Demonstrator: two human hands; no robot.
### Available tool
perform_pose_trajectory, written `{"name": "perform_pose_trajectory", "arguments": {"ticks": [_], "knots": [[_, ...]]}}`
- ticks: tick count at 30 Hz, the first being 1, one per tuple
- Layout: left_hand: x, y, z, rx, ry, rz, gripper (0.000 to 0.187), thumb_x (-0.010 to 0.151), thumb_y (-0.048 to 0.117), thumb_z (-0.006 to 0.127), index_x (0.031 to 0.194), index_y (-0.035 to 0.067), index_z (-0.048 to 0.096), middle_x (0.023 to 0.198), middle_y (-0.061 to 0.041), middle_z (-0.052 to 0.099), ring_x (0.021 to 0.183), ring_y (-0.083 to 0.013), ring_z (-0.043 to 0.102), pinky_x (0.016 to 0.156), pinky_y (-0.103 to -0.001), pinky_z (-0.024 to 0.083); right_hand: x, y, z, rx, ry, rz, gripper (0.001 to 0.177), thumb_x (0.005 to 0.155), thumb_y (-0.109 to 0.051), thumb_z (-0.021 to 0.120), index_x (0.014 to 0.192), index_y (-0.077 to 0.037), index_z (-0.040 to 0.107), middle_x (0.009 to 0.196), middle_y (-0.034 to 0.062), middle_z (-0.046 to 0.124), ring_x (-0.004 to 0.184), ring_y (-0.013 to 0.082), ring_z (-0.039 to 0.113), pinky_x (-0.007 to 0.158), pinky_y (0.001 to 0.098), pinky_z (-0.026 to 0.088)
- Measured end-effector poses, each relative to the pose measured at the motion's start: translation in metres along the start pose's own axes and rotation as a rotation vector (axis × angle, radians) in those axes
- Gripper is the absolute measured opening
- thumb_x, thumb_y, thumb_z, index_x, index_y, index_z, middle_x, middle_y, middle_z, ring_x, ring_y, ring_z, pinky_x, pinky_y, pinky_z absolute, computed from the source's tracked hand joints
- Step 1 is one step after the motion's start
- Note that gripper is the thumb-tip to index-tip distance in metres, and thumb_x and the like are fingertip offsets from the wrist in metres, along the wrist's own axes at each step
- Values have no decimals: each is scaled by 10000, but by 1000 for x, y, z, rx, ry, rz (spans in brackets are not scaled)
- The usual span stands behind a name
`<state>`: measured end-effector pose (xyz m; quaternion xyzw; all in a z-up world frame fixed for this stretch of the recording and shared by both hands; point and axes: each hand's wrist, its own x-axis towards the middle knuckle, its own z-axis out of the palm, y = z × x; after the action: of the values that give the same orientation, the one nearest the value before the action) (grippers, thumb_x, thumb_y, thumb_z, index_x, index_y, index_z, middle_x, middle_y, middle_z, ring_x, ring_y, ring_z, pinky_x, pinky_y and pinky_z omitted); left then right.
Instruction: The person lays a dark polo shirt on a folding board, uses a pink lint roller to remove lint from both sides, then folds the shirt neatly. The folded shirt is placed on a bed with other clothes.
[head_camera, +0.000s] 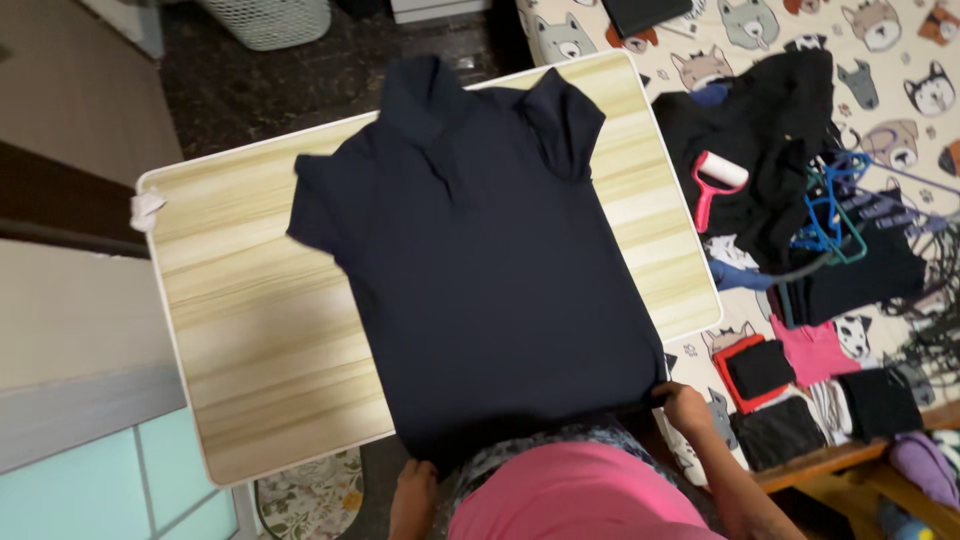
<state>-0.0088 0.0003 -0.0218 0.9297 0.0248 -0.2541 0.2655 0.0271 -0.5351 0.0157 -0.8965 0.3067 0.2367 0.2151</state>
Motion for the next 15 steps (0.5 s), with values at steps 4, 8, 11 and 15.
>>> {"name": "perform_pose_trajectory", "arguments": {"ticks": [4,8,11,15], "knots": [[14,8,6,136,-158,40,139,891,197,587,928,127,701,1044,-138,658,1022,-393,638,851,-522,542,-2,6,13,-62,-90,112,329,857,-111,564,1029,-199,831,1029,137,782,1006,339,739,921,431,567],[27,21,5,205,-411,-2,169,903,242,604,912,116,717,1014,-141,685,995,-389,656,847,-516,543,27,15,-2,-176,-344,130,254,865,-240,607,979,-148,815,986,158,761,961,363,727,877,463,565],[51,44,1,257,-534,8,202,912,275,617,900,107,728,991,-143,706,975,-386,671,844,-511,544,82,26,-50,-301,-285,185,288,870,-336,639,942,-110,802,954,174,745,928,382,719,844,487,564],[98,117,-12,181,-420,144,253,924,320,635,884,96,744,961,-146,734,948,-382,689,840,-505,545,172,29,-117,-94,213,136,418,878,-465,682,893,-60,786,911,196,723,884,407,707,799,520,563]]}}
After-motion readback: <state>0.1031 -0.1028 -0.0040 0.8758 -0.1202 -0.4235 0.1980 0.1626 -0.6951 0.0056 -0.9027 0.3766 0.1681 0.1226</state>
